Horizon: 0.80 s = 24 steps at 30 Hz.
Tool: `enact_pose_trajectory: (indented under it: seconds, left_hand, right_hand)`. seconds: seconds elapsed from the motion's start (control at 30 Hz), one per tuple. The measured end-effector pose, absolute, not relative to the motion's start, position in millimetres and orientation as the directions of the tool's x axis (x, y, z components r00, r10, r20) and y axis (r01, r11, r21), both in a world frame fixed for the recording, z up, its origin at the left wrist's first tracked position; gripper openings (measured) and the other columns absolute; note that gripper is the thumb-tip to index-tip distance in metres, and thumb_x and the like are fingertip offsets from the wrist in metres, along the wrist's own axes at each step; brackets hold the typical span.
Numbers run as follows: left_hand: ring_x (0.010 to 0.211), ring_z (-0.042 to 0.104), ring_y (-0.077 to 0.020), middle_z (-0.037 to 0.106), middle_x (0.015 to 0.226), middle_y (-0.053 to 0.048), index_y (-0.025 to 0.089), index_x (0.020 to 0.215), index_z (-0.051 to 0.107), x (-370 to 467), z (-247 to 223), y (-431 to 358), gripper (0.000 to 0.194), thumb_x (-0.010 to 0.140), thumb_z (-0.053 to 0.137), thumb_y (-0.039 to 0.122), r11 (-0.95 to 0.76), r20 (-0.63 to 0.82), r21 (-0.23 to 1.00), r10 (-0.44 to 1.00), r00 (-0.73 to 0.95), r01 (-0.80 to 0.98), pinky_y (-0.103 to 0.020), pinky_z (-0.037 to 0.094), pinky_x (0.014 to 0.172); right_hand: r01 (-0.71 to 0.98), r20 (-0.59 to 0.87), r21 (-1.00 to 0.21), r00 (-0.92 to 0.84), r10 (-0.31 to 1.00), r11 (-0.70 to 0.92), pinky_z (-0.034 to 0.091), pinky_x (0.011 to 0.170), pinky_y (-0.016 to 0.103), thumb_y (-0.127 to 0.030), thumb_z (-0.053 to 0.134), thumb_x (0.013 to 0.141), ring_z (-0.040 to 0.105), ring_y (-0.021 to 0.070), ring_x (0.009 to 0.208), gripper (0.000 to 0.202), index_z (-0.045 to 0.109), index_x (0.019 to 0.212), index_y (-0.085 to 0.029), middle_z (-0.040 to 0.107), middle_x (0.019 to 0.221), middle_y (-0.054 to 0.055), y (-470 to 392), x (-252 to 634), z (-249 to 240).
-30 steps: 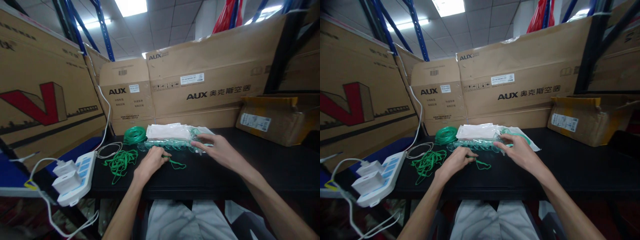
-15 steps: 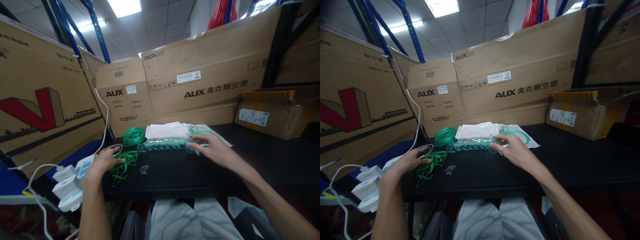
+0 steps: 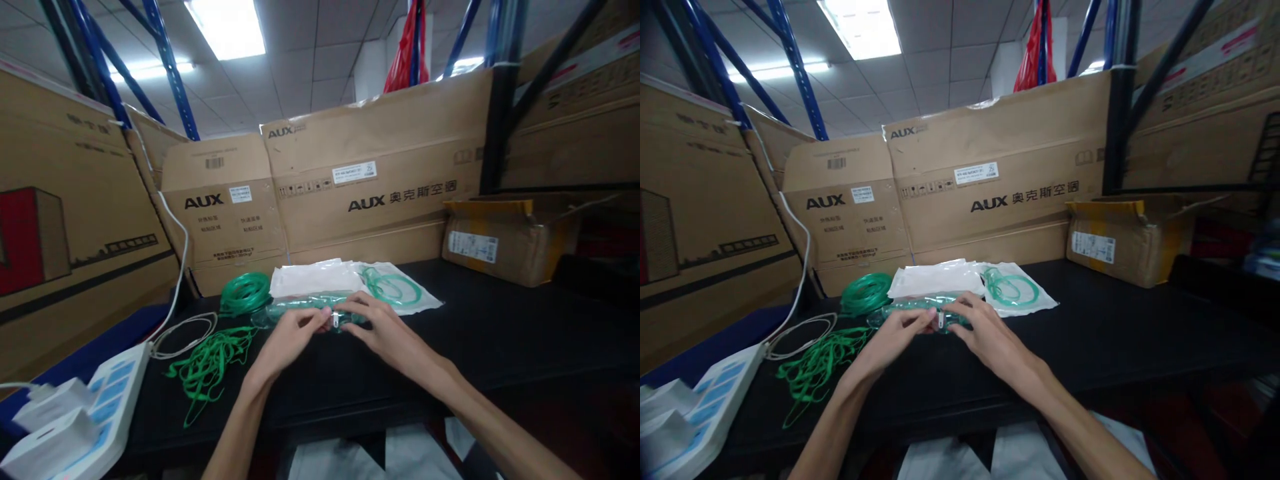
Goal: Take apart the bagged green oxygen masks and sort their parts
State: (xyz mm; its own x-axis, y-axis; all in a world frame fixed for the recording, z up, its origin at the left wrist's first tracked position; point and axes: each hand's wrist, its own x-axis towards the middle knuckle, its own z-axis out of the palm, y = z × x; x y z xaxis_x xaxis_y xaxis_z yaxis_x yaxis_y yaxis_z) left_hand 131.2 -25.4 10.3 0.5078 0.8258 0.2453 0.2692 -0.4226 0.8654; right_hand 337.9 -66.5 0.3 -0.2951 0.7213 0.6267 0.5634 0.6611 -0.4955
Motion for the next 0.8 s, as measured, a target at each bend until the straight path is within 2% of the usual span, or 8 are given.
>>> enact_pose_trajectory:
  seconds: [0.1,0.2,0.33,0.43,0.53,0.63,0.8]
  left_hand:
    - [0.088,0.064,-0.0203,0.073,0.088,-0.005,0.014,0.089,0.075,132.2,2.0,-18.0,0.041,0.089,0.062,0.052,-0.331,0.205,0.926,0.844,0.495,0.180,-0.033,0.051,0.089]
    - [0.091,0.065,-0.0199,0.073,0.094,-0.007,0.013,0.095,0.077,130.5,3.6,-16.8,0.038,0.083,0.070,0.049,-0.228,0.161,0.969,0.877,0.453,0.098,-0.034,0.051,0.093]
    - [0.092,0.066,-0.0214,0.074,0.098,-0.008,0.014,0.093,0.078,133.2,7.1,-18.9,0.039,0.076,0.076,0.049,-0.199,0.166,0.979,0.907,0.386,0.049,-0.035,0.056,0.089]
    - [0.096,0.067,-0.0231,0.074,0.099,-0.008,0.014,0.091,0.078,136.2,7.4,-21.9,0.036,0.077,0.075,0.047,-0.223,0.191,0.974,0.915,0.357,0.051,-0.034,0.058,0.085]
    - [0.101,0.066,-0.0251,0.074,0.103,-0.010,0.014,0.092,0.078,136.6,7.3,-24.7,0.033,0.081,0.070,0.044,-0.184,0.147,0.981,0.916,0.373,0.065,-0.035,0.058,0.084]
    - [0.106,0.066,-0.0250,0.074,0.109,-0.012,0.015,0.095,0.079,134.7,7.6,-25.2,0.030,0.084,0.066,0.039,-0.160,0.124,0.986,0.895,0.428,0.049,-0.034,0.055,0.089]
    - [0.110,0.065,-0.0251,0.074,0.113,-0.010,0.016,0.100,0.078,134.3,8.4,-22.3,0.030,0.084,0.065,0.038,-0.227,0.191,0.974,0.877,0.440,0.028,-0.034,0.050,0.097]
  right_hand:
    - [0.565,0.647,-0.512,-0.242,0.723,0.647,0.051,0.096,0.038,-0.017,0.071,0.085,0.067,0.0243,0.106,0.033,0.072,0.118,-0.024,0.071,0.112,0.008,-62.0,338.0,-1.6]
    - [0.539,0.619,-0.597,-0.161,0.768,0.594,0.050,0.099,0.039,-0.025,0.077,0.082,0.067,0.0261,0.110,0.033,0.074,0.115,-0.023,0.074,0.116,0.008,-59.1,337.0,-2.5]
    - [0.399,0.570,-0.729,-0.097,0.816,0.557,0.051,0.100,0.037,-0.032,0.069,0.089,0.066,0.0247,0.116,0.033,0.072,0.120,-0.022,0.072,0.125,0.008,-54.1,331.1,-9.5]
    - [0.279,0.523,-0.810,-0.052,0.851,0.515,0.054,0.096,0.036,-0.035,0.064,0.092,0.066,0.0241,0.117,0.036,0.070,0.124,-0.021,0.070,0.129,0.008,-49.5,326.2,-17.7]
    - [0.252,0.558,-0.802,-0.005,0.830,0.541,0.055,0.095,0.035,-0.036,0.068,0.089,0.066,0.0239,0.115,0.035,0.071,0.121,-0.022,0.071,0.127,0.007,-48.4,324.3,-21.1]
    - [0.310,0.631,-0.744,0.035,0.775,0.592,0.053,0.097,0.035,-0.035,0.072,0.086,0.064,0.0242,0.117,0.035,0.072,0.119,-0.024,0.071,0.126,0.006,-51.5,324.5,-17.7]
    - [0.330,0.559,-0.794,0.066,0.827,0.510,0.053,0.090,0.037,-0.037,0.073,0.084,0.068,0.0245,0.105,0.040,0.070,0.122,-0.024,0.072,0.124,0.007,-55.2,324.5,-11.1]
